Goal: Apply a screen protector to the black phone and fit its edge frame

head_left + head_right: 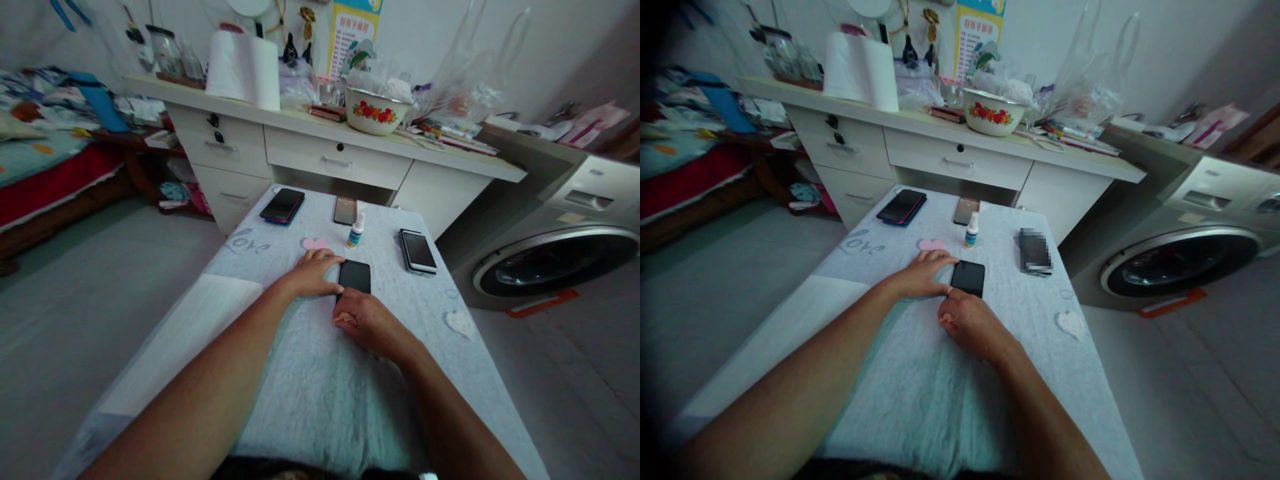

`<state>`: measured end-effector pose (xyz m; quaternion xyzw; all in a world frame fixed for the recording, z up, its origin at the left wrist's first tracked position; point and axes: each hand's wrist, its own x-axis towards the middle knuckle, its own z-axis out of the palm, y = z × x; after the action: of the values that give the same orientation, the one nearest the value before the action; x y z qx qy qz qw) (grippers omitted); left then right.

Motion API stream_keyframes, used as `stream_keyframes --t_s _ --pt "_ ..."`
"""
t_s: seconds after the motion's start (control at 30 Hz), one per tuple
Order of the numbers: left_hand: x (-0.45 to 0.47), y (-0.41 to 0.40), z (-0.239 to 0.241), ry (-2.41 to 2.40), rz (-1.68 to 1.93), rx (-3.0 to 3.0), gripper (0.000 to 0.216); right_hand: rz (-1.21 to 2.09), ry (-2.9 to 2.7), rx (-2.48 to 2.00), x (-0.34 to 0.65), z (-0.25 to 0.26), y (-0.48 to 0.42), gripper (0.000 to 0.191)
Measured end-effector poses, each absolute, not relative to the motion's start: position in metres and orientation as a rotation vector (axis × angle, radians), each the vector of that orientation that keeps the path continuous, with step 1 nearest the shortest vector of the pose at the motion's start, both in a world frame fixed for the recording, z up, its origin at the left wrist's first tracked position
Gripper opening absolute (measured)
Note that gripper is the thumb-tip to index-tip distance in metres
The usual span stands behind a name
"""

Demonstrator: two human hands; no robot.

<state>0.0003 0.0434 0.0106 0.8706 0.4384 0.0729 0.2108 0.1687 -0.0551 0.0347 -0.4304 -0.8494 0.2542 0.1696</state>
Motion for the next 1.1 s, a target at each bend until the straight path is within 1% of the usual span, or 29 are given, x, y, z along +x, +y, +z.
stream_keyframes --t_s 0.2,0.4,0.7,1.1 --pt "-0.001 0.044 0.009 1.208 0.199 2.413 0.078 0.784 -2.456 -1.214 0.173 0.038 -0.056 0.012" --pt "-0.002 0.046 0.007 1.194 0.209 2.414 0.077 0.868 -2.459 -1.372 0.186 0.05 -0.058 0.014" --pt "-0.002 0.045 0.008 1.192 0.217 2.402 0.075 0.899 -2.505 -1.472 0.207 0.06 -0.058 0.014" --pt "-0.001 0.044 0.008 1.206 0.221 2.401 0.076 0.757 -2.465 -1.414 0.185 0.048 -0.059 0.015"
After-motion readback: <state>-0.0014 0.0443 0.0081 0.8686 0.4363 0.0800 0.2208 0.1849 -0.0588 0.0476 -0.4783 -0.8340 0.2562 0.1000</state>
